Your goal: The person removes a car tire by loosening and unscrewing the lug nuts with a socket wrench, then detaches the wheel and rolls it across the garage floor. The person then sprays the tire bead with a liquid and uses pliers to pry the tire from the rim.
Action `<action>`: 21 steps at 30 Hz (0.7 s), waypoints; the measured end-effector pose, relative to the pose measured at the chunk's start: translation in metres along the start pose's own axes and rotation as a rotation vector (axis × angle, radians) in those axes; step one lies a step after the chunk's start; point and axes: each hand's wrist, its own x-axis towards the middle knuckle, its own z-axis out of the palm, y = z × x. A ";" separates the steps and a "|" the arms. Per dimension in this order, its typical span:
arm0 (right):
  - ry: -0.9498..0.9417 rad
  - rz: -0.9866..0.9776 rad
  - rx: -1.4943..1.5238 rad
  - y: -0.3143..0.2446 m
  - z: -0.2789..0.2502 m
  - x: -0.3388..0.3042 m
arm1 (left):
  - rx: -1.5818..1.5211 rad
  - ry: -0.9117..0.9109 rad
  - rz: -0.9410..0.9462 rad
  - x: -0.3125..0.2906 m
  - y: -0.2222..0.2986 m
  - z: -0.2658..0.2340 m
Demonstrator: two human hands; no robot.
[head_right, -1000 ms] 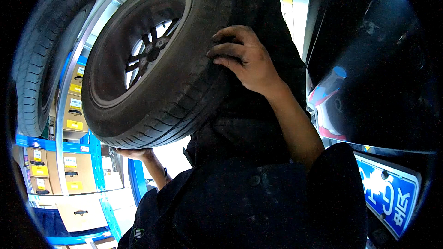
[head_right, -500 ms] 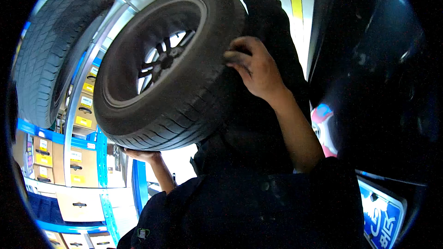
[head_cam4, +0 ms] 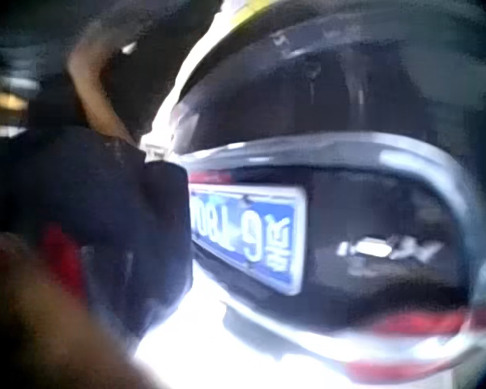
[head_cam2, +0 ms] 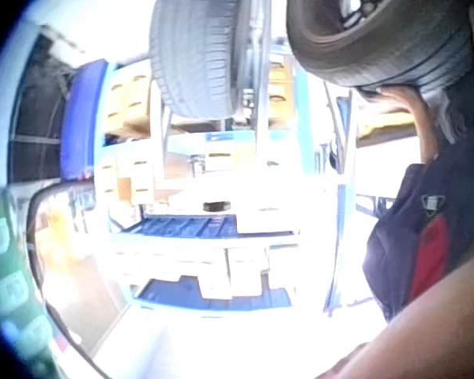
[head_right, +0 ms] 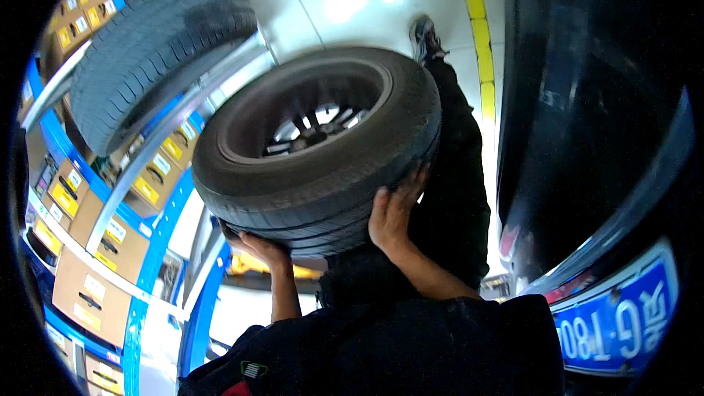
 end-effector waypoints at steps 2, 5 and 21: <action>0.171 -0.078 0.041 0.016 0.019 0.021 | 0.017 0.112 0.392 0.047 0.005 0.010; 0.175 0.013 0.171 0.012 -0.008 0.092 | 0.369 -0.522 0.455 0.136 0.026 0.016; 0.297 -0.478 -0.237 -0.016 -0.026 0.082 | 0.048 -0.311 0.481 0.000 0.066 0.104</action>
